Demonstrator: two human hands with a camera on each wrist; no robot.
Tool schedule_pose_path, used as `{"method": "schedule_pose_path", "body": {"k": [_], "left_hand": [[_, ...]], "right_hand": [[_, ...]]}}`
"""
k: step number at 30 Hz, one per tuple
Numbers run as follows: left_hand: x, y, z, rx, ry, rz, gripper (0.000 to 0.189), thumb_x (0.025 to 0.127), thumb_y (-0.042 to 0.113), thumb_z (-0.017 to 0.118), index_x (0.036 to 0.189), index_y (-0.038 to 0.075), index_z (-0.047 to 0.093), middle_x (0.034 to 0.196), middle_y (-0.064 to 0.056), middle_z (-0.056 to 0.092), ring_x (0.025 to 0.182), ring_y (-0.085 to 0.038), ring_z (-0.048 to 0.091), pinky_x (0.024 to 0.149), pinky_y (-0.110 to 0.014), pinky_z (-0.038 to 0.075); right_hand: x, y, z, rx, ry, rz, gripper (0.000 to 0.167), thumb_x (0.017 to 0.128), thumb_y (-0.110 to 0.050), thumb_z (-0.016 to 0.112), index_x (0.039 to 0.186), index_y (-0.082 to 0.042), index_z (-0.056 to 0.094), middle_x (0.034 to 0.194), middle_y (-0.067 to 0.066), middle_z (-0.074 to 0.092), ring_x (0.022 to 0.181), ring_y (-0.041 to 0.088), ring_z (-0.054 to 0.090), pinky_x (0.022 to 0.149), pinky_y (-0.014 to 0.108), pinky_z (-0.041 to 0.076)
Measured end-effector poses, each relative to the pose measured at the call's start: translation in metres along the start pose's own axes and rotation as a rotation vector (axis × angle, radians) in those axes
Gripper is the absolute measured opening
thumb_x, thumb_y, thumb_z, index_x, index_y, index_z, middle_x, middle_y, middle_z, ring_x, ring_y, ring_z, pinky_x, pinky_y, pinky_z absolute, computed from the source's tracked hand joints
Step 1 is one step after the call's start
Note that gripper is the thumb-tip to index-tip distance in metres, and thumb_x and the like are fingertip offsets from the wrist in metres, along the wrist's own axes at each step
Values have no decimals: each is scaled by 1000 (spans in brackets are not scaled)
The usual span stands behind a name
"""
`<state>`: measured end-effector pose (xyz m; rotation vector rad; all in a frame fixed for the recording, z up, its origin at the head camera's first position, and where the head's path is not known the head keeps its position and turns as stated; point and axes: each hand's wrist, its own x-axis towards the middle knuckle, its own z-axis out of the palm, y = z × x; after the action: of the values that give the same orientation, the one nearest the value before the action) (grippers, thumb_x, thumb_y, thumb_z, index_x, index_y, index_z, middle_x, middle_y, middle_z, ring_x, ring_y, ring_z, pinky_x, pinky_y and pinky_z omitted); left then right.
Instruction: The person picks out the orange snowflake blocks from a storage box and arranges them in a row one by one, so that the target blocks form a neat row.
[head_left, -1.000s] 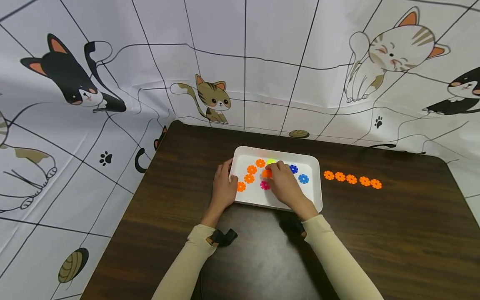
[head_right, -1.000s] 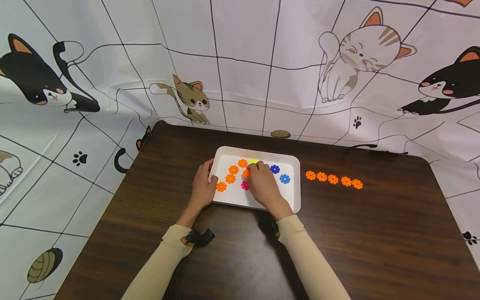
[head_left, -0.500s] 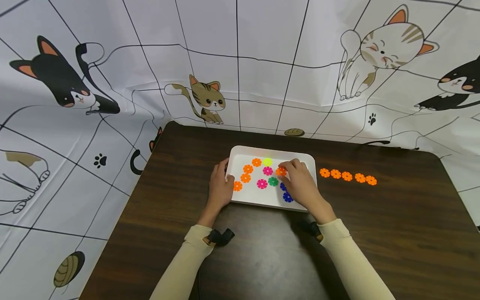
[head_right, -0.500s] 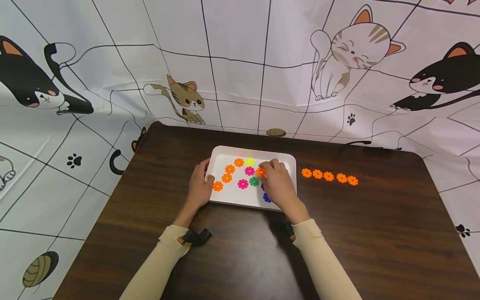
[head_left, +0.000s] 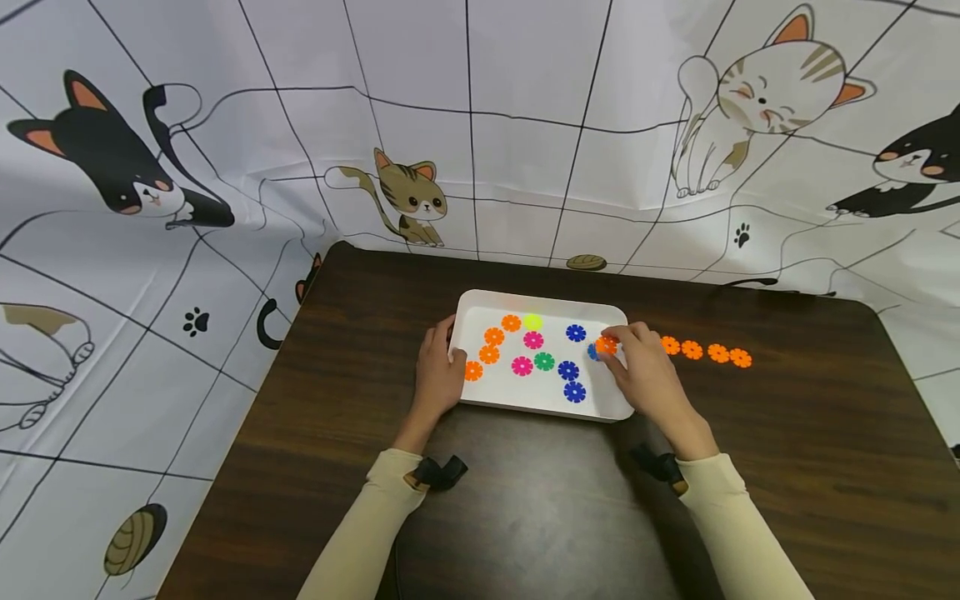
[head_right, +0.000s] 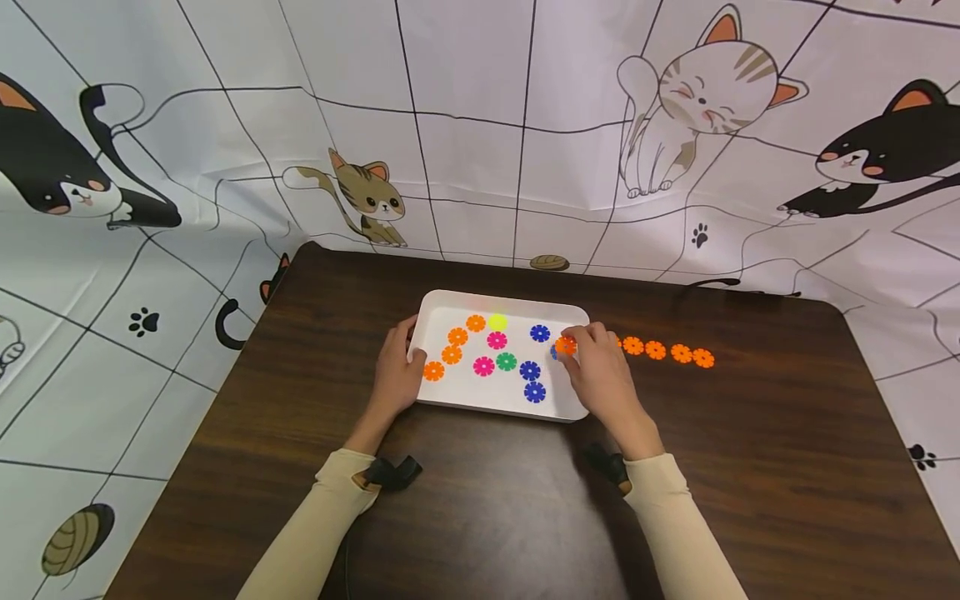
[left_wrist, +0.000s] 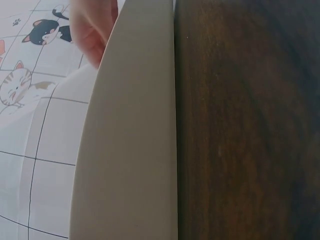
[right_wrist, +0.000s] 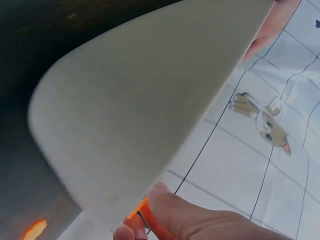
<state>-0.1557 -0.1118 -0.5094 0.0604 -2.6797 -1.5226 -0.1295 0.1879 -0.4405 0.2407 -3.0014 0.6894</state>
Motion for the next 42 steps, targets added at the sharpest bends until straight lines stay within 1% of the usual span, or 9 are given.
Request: {"method": "schedule_pose_path", "body": {"k": [5, 11, 18, 20, 26, 32, 38, 42], "left_hand": [[-1, 1, -1, -5, 0, -4, 56, 97, 7, 46, 153, 12, 43, 141, -18, 52, 126, -37, 54, 105, -54, 43], [-2, 2, -1, 0, -5, -13, 56, 97, 7, 46, 153, 12, 43, 141, -18, 51, 125, -37, 53, 106, -54, 43], [-2, 4, -2, -12, -2, -19, 56, 97, 6, 46, 153, 12, 43, 140, -18, 51, 124, -36, 53, 105, -54, 42], [-2, 3, -2, -9, -2, -16, 56, 97, 7, 46, 153, 12, 43, 140, -18, 52, 124, -36, 53, 104, -54, 43], [-2, 2, -1, -9, -2, -10, 56, 97, 7, 46, 153, 12, 43, 142, -18, 51, 126, -36, 53, 106, -54, 42], [-2, 2, -1, -10, -1, -12, 56, 97, 7, 47, 153, 12, 43, 142, -18, 51, 126, -37, 52, 106, -55, 42], [-3, 2, -1, -14, 1, -6, 56, 97, 6, 47, 153, 12, 44, 141, -18, 52, 124, -37, 53, 104, -54, 43], [-3, 3, -2, -3, 7, 0, 56, 96, 7, 47, 152, 12, 44, 141, -18, 52, 125, -37, 53, 104, -55, 43]], "right_hand": [[-4, 12, -5, -2, 6, 22, 37, 96, -11, 67, 130, 4, 61, 121, 27, 57, 105, 41, 51, 85, 53, 50], [-10, 28, -10, 9, 13, 64, 36, 98, -11, 65, 129, 4, 61, 123, 27, 56, 108, 42, 50, 88, 56, 48], [-14, 42, -18, 19, 35, 68, 35, 98, -12, 65, 128, 4, 60, 124, 30, 54, 107, 45, 49, 83, 58, 46], [-16, 47, -20, 17, 37, 77, 35, 97, -11, 66, 128, 5, 60, 124, 31, 53, 107, 46, 48, 83, 59, 46], [-20, 68, -26, 10, 25, 125, 37, 99, -14, 63, 130, 6, 57, 128, 33, 50, 112, 49, 47, 84, 63, 45], [-25, 92, -31, 3, 12, 171, 39, 101, -15, 59, 133, 7, 54, 127, 34, 47, 109, 49, 49, 81, 62, 45], [-29, 110, -37, -2, 13, 197, 39, 102, -15, 57, 133, 9, 52, 129, 37, 44, 110, 50, 46, 82, 63, 44], [-30, 121, -40, -9, 11, 220, 41, 103, -16, 56, 135, 9, 51, 131, 38, 43, 110, 51, 45, 78, 62, 43]]}}
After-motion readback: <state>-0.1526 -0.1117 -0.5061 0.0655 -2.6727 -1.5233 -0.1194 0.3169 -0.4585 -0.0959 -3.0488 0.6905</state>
